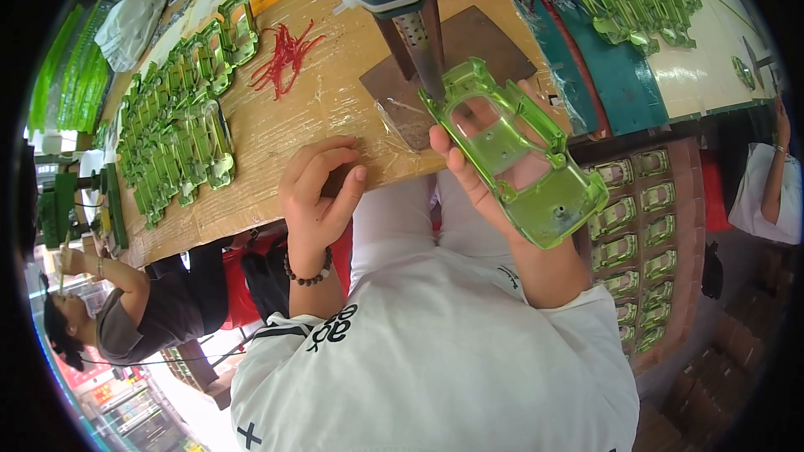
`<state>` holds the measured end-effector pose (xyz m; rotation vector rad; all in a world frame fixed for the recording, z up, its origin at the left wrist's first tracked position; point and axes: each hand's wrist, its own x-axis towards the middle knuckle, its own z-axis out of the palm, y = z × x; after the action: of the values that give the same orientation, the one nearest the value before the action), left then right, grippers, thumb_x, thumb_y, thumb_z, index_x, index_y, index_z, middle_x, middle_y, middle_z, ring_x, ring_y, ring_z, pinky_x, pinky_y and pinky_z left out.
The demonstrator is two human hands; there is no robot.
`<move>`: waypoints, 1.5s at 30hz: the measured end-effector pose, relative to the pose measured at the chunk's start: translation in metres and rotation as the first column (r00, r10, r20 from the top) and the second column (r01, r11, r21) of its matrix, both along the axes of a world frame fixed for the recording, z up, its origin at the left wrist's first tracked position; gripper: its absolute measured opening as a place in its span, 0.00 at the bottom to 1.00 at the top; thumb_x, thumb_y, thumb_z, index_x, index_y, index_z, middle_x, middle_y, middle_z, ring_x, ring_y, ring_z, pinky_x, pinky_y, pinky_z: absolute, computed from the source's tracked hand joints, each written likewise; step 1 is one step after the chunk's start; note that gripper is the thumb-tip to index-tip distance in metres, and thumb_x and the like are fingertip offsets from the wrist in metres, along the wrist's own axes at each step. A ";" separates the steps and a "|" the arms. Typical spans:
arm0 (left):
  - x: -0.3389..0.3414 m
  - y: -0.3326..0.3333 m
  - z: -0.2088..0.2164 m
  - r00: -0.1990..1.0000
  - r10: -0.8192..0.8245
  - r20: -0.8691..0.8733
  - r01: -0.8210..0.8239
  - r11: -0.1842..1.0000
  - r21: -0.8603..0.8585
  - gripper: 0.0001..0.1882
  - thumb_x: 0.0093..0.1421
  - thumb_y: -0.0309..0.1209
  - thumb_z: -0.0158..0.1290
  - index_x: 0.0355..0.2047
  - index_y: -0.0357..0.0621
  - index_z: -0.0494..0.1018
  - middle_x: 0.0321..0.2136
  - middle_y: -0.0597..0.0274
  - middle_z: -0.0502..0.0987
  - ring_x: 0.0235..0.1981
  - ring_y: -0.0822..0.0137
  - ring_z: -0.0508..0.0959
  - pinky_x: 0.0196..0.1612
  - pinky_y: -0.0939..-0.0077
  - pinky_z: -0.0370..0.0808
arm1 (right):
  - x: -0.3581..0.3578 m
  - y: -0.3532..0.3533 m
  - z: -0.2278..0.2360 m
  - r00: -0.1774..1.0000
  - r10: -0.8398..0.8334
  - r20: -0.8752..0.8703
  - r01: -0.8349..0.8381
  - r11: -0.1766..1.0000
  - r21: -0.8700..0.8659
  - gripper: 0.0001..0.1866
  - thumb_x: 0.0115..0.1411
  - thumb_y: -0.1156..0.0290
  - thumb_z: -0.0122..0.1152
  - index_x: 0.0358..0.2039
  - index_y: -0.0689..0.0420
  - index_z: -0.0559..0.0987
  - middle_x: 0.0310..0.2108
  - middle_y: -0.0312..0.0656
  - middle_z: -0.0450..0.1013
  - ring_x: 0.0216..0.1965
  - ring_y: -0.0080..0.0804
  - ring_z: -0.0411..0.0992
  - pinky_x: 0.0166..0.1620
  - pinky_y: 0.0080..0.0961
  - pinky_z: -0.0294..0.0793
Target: The person assembles green plastic toy cars by hand, joining plastic car chassis to toy car shells, then securing them with red twist ties.
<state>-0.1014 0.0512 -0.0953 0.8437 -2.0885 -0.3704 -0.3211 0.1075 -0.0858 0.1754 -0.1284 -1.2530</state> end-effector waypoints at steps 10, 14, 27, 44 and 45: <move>0.001 -0.001 0.001 1.000 -0.010 0.000 0.010 1.000 0.003 0.07 0.43 0.28 0.57 0.24 0.41 0.72 0.29 0.58 0.76 0.27 0.60 0.74 0.29 0.72 0.70 | -0.005 0.002 -0.008 1.000 -0.015 0.023 0.017 0.997 -0.079 0.27 0.61 0.55 0.39 0.50 0.66 0.61 0.50 0.58 0.61 0.51 0.59 0.60 0.51 0.40 0.68; 0.001 0.000 0.001 1.000 -0.002 0.000 0.002 1.000 0.005 0.07 0.43 0.28 0.57 0.24 0.41 0.72 0.29 0.59 0.76 0.27 0.60 0.74 0.29 0.72 0.70 | -0.004 0.002 -0.012 0.999 -0.012 0.043 0.016 0.997 -0.077 0.27 0.61 0.56 0.39 0.51 0.66 0.61 0.50 0.58 0.60 0.52 0.58 0.58 0.51 0.40 0.67; 0.003 0.008 -0.003 0.999 0.021 -0.044 -0.011 0.976 0.215 0.06 0.47 0.24 0.53 0.28 0.37 0.72 0.33 0.50 0.74 0.34 0.58 0.74 0.37 0.71 0.69 | -0.012 0.056 0.002 0.964 -0.124 -0.233 0.153 0.982 0.110 0.30 0.56 0.57 0.46 0.55 0.62 0.57 0.55 0.52 0.55 0.55 0.57 0.55 0.52 0.47 0.62; 0.010 -0.004 -0.011 0.998 0.000 -0.059 0.008 0.989 0.147 0.11 0.60 0.27 0.44 0.35 0.29 0.70 0.34 0.54 0.74 0.35 0.67 0.72 0.40 0.77 0.69 | -0.262 0.626 -0.178 0.037 0.754 -0.655 0.703 -0.486 -0.519 0.17 0.50 0.64 0.58 0.35 0.64 0.76 0.30 0.48 0.73 0.30 0.34 0.72 0.31 0.32 0.72; 0.018 0.000 -0.005 0.998 0.048 -0.028 -0.044 0.990 0.136 0.11 0.60 0.27 0.44 0.35 0.29 0.70 0.34 0.54 0.74 0.35 0.67 0.72 0.40 0.77 0.69 | -0.270 0.624 -0.189 0.139 0.932 -0.336 0.793 -0.308 -0.526 0.17 0.49 0.62 0.59 0.34 0.63 0.77 0.30 0.49 0.74 0.30 0.32 0.72 0.31 0.31 0.71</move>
<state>-0.0834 0.0510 -0.1007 0.9581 -2.0293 -0.5014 -0.5908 0.7310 -0.2747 -0.6231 -2.3446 0.7364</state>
